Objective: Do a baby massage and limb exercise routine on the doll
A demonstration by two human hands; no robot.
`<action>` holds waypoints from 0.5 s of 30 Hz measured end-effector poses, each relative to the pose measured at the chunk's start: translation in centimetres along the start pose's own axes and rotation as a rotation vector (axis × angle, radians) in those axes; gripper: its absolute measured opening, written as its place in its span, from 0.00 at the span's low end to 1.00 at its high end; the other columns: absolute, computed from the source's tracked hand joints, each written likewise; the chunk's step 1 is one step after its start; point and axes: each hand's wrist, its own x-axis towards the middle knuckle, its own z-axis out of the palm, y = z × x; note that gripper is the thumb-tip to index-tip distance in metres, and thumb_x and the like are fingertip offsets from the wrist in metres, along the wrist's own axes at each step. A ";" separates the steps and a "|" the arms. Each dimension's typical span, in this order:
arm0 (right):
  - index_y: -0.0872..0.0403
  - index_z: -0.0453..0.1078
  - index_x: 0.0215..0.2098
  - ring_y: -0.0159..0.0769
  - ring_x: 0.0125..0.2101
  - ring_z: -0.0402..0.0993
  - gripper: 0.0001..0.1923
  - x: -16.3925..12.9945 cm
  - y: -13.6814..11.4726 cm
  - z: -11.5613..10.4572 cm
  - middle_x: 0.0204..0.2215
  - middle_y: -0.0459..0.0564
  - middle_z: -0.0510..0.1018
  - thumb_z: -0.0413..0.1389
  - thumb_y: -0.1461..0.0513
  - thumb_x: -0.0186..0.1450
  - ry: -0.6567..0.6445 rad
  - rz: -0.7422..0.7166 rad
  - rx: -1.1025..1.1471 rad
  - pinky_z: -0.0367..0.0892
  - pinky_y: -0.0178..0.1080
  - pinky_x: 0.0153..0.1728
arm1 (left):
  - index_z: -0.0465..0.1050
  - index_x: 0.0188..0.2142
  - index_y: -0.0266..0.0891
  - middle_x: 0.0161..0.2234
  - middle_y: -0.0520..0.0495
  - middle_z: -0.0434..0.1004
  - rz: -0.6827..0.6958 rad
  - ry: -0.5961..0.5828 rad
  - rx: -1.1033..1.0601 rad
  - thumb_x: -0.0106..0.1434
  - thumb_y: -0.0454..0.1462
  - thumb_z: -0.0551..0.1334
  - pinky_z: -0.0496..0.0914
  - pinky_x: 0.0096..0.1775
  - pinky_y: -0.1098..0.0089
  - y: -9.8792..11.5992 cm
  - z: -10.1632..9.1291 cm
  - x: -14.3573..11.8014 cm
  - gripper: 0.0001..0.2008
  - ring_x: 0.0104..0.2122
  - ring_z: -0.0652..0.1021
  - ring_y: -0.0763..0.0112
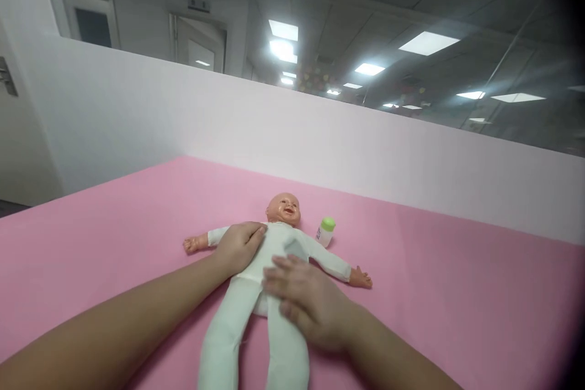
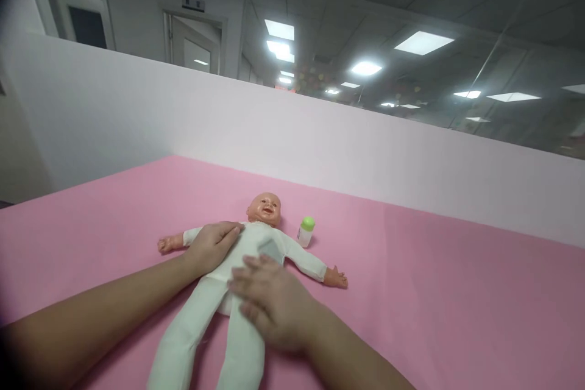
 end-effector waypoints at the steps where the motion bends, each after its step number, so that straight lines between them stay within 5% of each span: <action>1: 0.44 0.66 0.70 0.42 0.72 0.57 0.23 0.0 -0.6 0.2 0.68 0.45 0.69 0.48 0.54 0.79 -0.065 -0.012 0.024 0.48 0.54 0.74 | 0.86 0.42 0.50 0.46 0.45 0.87 0.010 -0.012 0.006 0.70 0.49 0.60 0.70 0.57 0.55 -0.4 0.1 0.1 0.16 0.48 0.82 0.49; 4: 0.42 0.58 0.74 0.43 0.74 0.50 0.27 0.6 -0.5 0.5 0.73 0.46 0.59 0.48 0.50 0.80 -0.140 0.021 0.044 0.41 0.56 0.75 | 0.86 0.44 0.50 0.48 0.45 0.86 0.036 -0.052 0.044 0.71 0.48 0.59 0.69 0.60 0.55 -1.1 0.5 0.4 0.16 0.51 0.81 0.49; 8: 0.43 0.49 0.77 0.50 0.76 0.40 0.38 1.5 3.4 0.9 0.76 0.49 0.47 0.50 0.41 0.76 -0.096 0.146 -0.006 0.35 0.62 0.74 | 0.85 0.48 0.51 0.51 0.46 0.85 0.056 -0.079 0.103 0.72 0.49 0.58 0.68 0.61 0.54 -1.4 0.8 0.4 0.17 0.54 0.81 0.49; 11: 0.47 0.47 0.78 0.52 0.76 0.39 0.40 1.4 6.6 1.3 0.77 0.50 0.46 0.48 0.40 0.76 -0.041 0.316 -0.033 0.40 0.63 0.74 | 0.84 0.51 0.49 0.54 0.45 0.84 0.071 -0.122 0.116 0.73 0.48 0.57 0.67 0.63 0.54 -1.4 0.8 0.3 0.19 0.57 0.79 0.51; 15: 0.54 0.50 0.77 0.52 0.74 0.50 0.41 0.5 8.6 1.9 0.74 0.57 0.55 0.46 0.41 0.76 0.110 0.506 -0.032 0.53 0.59 0.72 | 0.83 0.54 0.45 0.58 0.44 0.81 0.085 -0.159 0.159 0.73 0.47 0.57 0.65 0.65 0.54 -1.6 0.6 0.4 0.20 0.60 0.77 0.50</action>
